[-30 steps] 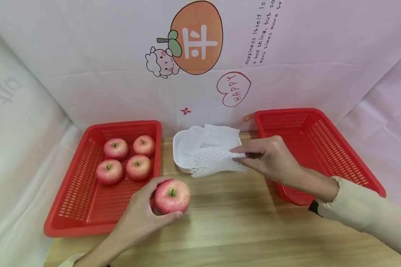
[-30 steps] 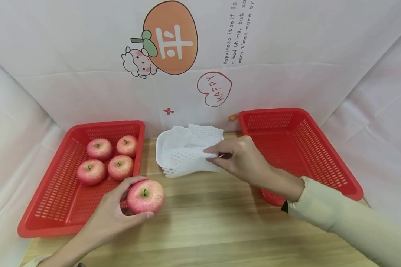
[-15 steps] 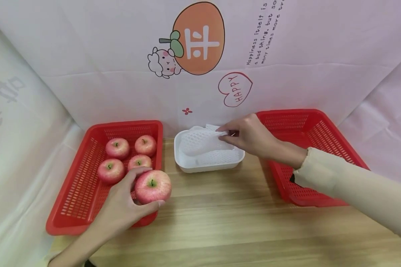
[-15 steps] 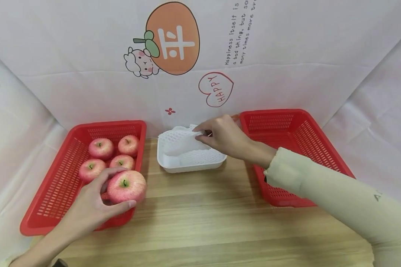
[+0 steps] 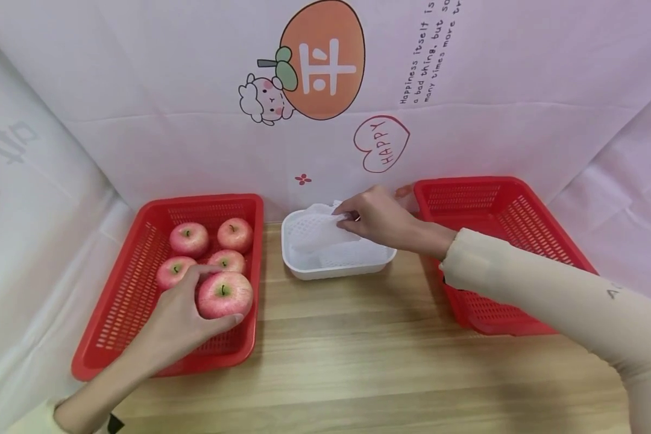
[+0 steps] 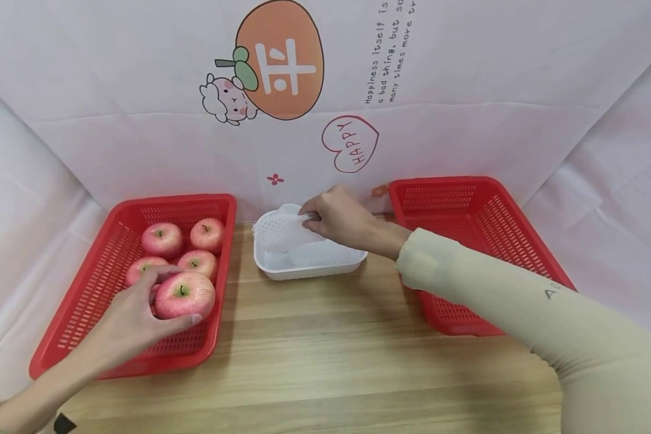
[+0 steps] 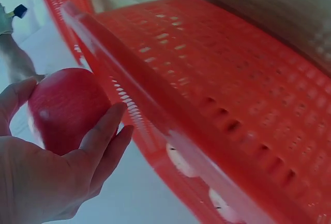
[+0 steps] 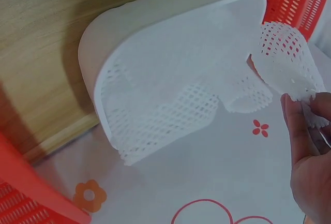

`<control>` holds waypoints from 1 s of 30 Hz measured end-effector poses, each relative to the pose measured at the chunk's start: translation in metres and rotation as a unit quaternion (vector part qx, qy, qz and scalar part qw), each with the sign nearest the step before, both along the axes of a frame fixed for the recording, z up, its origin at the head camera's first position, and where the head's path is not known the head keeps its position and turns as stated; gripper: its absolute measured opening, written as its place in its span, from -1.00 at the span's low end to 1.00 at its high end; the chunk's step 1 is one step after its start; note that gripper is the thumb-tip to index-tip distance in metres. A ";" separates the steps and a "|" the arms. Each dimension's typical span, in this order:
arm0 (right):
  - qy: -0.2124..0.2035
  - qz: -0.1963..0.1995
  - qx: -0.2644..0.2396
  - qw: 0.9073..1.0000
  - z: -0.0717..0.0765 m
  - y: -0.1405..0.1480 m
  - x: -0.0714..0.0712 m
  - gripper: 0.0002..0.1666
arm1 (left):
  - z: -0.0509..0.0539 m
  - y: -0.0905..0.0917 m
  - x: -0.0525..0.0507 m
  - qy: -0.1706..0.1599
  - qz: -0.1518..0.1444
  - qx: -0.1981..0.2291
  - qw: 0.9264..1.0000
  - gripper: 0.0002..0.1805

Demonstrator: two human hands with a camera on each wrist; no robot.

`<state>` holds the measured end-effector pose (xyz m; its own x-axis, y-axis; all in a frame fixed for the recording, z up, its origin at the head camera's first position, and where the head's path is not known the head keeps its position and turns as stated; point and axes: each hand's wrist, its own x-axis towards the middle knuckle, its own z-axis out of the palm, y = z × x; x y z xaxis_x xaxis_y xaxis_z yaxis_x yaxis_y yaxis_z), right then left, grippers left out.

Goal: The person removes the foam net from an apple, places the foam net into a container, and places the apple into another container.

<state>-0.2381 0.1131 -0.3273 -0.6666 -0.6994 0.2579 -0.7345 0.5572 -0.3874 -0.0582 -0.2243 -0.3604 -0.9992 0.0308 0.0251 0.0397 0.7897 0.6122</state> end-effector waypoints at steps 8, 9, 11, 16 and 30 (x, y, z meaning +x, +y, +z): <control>-0.020 0.012 0.022 0.999 -0.012 -0.014 -0.005 -0.66 | -0.012 -0.010 -0.008 -0.005 -0.018 -0.013 1.000 -0.12; -0.022 0.013 0.024 0.999 -0.014 -0.015 -0.005 -0.67 | -0.013 -0.011 -0.009 -0.005 -0.020 -0.014 1.000 -0.13; -0.025 0.015 0.028 0.999 -0.017 -0.017 -0.006 -0.69 | -0.015 -0.012 -0.011 -0.005 -0.028 -0.013 1.000 -0.18; -0.023 0.024 0.043 0.999 -0.024 -0.021 -0.008 -0.73 | -0.021 -0.015 -0.017 0.000 -0.056 -0.017 0.998 -0.25; -0.021 0.063 0.131 0.989 -0.039 -0.038 -0.012 -0.75 | -0.033 -0.021 -0.025 -0.061 -0.082 -0.052 0.993 -0.12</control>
<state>-0.2496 0.0755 -0.3667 -0.5757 -0.8171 0.0296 -0.7909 0.5473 -0.2737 -0.0828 -0.2452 -0.3932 -0.9760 0.1892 -0.1076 0.1035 0.8383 0.5353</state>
